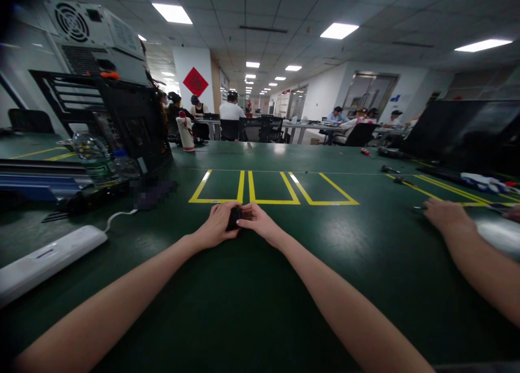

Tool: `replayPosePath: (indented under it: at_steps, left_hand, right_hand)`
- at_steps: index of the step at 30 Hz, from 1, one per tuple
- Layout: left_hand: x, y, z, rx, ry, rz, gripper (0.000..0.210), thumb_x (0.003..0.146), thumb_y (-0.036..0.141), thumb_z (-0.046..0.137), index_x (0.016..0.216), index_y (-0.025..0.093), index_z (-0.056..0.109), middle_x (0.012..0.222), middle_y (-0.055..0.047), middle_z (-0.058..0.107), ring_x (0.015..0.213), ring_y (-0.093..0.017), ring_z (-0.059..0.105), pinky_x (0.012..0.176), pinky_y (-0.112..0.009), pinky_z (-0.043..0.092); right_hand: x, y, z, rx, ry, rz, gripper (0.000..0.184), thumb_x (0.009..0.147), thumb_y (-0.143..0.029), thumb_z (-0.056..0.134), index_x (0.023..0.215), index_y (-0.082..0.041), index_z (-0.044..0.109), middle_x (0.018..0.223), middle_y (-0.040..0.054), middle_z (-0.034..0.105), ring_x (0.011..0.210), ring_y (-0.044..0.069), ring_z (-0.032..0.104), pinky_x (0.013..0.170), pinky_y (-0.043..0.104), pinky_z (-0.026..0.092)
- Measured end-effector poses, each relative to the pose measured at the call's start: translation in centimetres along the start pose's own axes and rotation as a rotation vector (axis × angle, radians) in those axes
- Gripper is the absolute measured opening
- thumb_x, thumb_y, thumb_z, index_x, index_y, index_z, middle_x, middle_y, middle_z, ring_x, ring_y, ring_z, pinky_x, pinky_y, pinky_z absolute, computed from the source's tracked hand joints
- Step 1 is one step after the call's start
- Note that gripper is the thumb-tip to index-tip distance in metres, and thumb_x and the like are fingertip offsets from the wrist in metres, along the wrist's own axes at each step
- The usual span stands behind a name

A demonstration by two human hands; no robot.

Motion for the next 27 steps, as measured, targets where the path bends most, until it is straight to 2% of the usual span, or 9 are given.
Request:
replayPosePath:
  at_steps: [3,8,15,20,24,27]
  left_hand:
    - [0.0,-0.16,0.07,-0.002,-0.004,-0.005,0.059,0.068,0.024,0.059,0.118,0.021,0.027,0.116,-0.009,0.044,0.109,-0.026,0.042,0.092,-0.045,0.029]
    - [-0.02,0.01,0.0,-0.007,-0.003,0.013,0.057,0.071,0.027,0.058,0.119,0.02,0.027,0.116,-0.009,0.043,0.109,-0.025,0.042,0.093,-0.043,0.028]
    - [-0.03,0.0,0.05,-0.001,-0.008,0.01,0.056,0.072,0.027,0.057,0.119,0.021,0.027,0.116,-0.008,0.043,0.109,-0.024,0.041,0.093,-0.042,0.029]
    - [0.08,-0.22,0.3,0.007,-0.002,-0.001,0.057,0.069,0.026,0.058,0.117,0.02,0.028,0.115,-0.009,0.044,0.109,-0.025,0.042,0.092,-0.043,0.03]
    - [0.14,-0.14,0.28,0.012,0.007,0.006,0.057,0.069,0.025,0.058,0.117,0.02,0.028,0.114,-0.009,0.044,0.108,-0.026,0.042,0.092,-0.043,0.03]
    - [0.15,-0.05,0.17,0.005,0.005,0.004,0.056,0.069,0.025,0.058,0.116,0.02,0.028,0.113,-0.009,0.044,0.107,-0.026,0.043,0.091,-0.043,0.03]
  right_hand:
    - [-0.17,-0.14,0.33,0.013,-0.047,-0.004,0.04,0.06,-0.023,0.069,0.093,-0.023,0.048,0.091,0.0004,0.055,0.092,0.016,0.052,0.086,0.037,0.039]
    - [0.0,0.03,-0.28,0.021,0.038,-0.018,0.024,0.069,-0.033,0.061,0.088,-0.022,0.05,0.087,0.0001,0.055,0.084,0.014,0.053,0.08,0.034,0.041]
    - [0.08,0.5,-0.37,-0.022,0.029,0.026,0.032,0.069,-0.032,0.061,0.096,-0.021,0.05,0.099,0.0035,0.053,0.094,0.016,0.05,0.085,0.036,0.039]
    - [0.09,0.29,-0.1,0.012,-0.022,-0.018,0.039,0.061,-0.024,0.069,0.093,-0.023,0.048,0.089,-0.0002,0.054,0.09,0.015,0.052,0.084,0.034,0.039]
    - [0.18,0.37,-0.44,0.026,0.032,-0.033,0.026,0.067,-0.03,0.063,0.088,-0.022,0.049,0.085,-0.0005,0.055,0.083,0.013,0.052,0.08,0.033,0.04]
    - [0.26,0.47,-0.52,0.022,0.052,-0.026,0.027,0.067,-0.03,0.063,0.089,-0.022,0.05,0.087,0.0,0.055,0.083,0.014,0.052,0.08,0.034,0.041]
Point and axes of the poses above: each hand's wrist, its own x-axis towards the middle knuckle, its own z-axis out of the palm, y = z × x, the point moved 10 cm from there along x, towards the middle knuckle
